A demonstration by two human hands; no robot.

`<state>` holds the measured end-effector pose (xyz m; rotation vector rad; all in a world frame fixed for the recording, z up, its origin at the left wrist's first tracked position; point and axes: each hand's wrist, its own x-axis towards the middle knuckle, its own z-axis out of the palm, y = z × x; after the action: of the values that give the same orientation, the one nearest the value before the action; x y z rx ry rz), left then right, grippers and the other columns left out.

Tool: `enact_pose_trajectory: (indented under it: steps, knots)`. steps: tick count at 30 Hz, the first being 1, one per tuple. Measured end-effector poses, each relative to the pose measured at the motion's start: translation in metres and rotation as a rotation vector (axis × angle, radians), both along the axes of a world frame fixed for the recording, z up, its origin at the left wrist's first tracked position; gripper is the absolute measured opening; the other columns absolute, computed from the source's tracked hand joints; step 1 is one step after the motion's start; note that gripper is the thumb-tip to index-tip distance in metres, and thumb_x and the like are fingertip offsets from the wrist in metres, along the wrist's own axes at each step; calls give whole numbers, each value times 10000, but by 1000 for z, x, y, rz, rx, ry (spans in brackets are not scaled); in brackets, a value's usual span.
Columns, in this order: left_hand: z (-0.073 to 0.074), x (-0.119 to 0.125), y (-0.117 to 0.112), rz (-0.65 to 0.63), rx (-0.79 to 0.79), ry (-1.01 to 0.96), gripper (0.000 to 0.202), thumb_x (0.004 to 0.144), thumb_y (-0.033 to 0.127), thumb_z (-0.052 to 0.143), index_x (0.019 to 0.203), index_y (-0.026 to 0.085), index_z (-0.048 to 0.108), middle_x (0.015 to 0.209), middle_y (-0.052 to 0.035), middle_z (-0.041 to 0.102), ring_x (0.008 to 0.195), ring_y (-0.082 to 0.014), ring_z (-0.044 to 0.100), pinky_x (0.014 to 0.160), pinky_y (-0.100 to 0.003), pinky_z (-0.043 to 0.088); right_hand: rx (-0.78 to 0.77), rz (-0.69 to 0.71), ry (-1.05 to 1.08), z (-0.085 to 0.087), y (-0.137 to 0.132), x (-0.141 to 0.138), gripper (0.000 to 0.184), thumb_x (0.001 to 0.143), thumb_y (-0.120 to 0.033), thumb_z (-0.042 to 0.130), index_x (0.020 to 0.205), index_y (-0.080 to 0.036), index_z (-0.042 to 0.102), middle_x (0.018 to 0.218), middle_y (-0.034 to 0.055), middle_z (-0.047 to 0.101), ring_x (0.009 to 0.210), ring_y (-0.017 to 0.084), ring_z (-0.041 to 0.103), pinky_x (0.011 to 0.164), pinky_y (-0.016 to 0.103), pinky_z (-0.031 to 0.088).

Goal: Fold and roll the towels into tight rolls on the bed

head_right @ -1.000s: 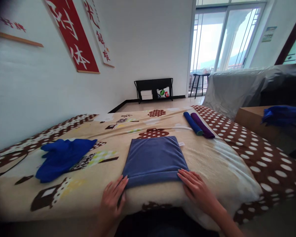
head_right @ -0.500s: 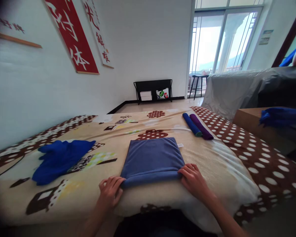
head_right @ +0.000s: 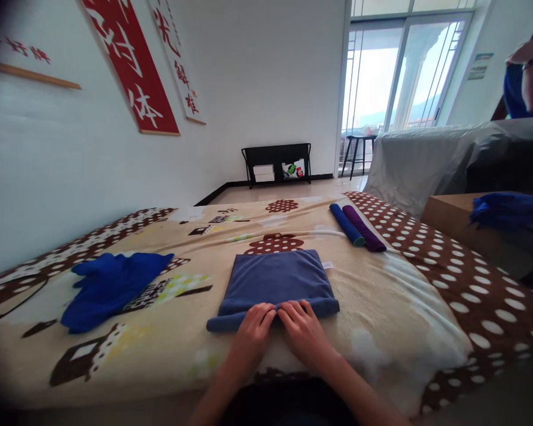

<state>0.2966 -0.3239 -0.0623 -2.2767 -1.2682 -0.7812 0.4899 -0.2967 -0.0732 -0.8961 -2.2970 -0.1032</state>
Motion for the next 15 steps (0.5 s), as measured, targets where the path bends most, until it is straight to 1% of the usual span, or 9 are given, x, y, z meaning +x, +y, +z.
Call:
enact_pose_trajectory:
  steps: [2,4,6,7,8,10,11,13,15]
  knots:
    - [-8,-17,-1,-23,-17,-15,384,913,58,401,1229,168,590,1196,-89,681,1127,-213,626,1005,-384,481,-45,-5,-45,-2,-1,13,391,971,-234,487,1360,-243,529,1345,56,604,1226,209,545,1052,401,373]
    - [-13,-43,-5,-5,-32,-43,380,946,117,418,1294,179,558,1235,-81,677,1155,-202,622,1019,-379,480,-63,-57,-78,-5,3,38,424,989,-314,481,1405,-234,493,1378,65,583,1244,220,544,1058,419,384]
    - [-15,-65,-10,39,-43,-61,372,964,178,442,1320,193,548,1241,-75,681,1160,-199,625,1046,-394,457,-61,-133,-87,-8,7,63,422,998,-360,468,1396,-225,506,1362,73,597,1241,229,555,1064,441,384]
    - [-14,-69,-13,68,-52,-63,366,966,191,447,1316,196,558,1232,-73,687,1152,-202,631,1064,-410,436,-55,-174,-86,-8,8,71,413,1000,-376,465,1378,-221,526,1348,77,607,1239,237,558,1070,454,378]
    - [-12,-69,-14,101,-61,-65,363,964,185,444,1304,195,572,1222,-73,692,1145,-207,634,1082,-429,409,-44,-212,-81,-7,8,73,402,1001,-387,463,1356,-217,548,1338,83,613,1243,248,555,1077,471,367]
    - [-5,-54,-15,137,-87,-73,384,946,137,422,1288,182,591,1223,-78,691,1156,-221,624,1109,-460,358,-21,-233,-74,-2,4,64,382,1005,-377,456,1327,-210,575,1348,95,604,1268,263,535,1090,488,345]
    - [0,-42,-14,122,-108,-74,408,932,110,408,1291,174,591,1233,-83,685,1171,-225,613,1111,-461,350,-19,-203,-78,1,1,54,377,1007,-361,449,1330,-211,574,1361,97,594,1281,261,525,1094,481,342]
    - [9,-15,-10,36,-184,-50,443,918,90,394,1314,169,577,1267,-85,666,1196,-219,592,1091,-432,377,-49,-94,-98,9,-4,30,383,1009,-356,442,1349,-224,560,1377,87,583,1282,240,523,1094,451,353]
    - [14,0,-5,-25,-275,-13,416,952,149,404,1335,183,563,1292,-81,654,1197,-210,590,1055,-404,422,-100,-17,-119,12,-5,15,423,1007,-414,445,1381,-237,530,1378,72,585,1264,221,539,1087,432,372]
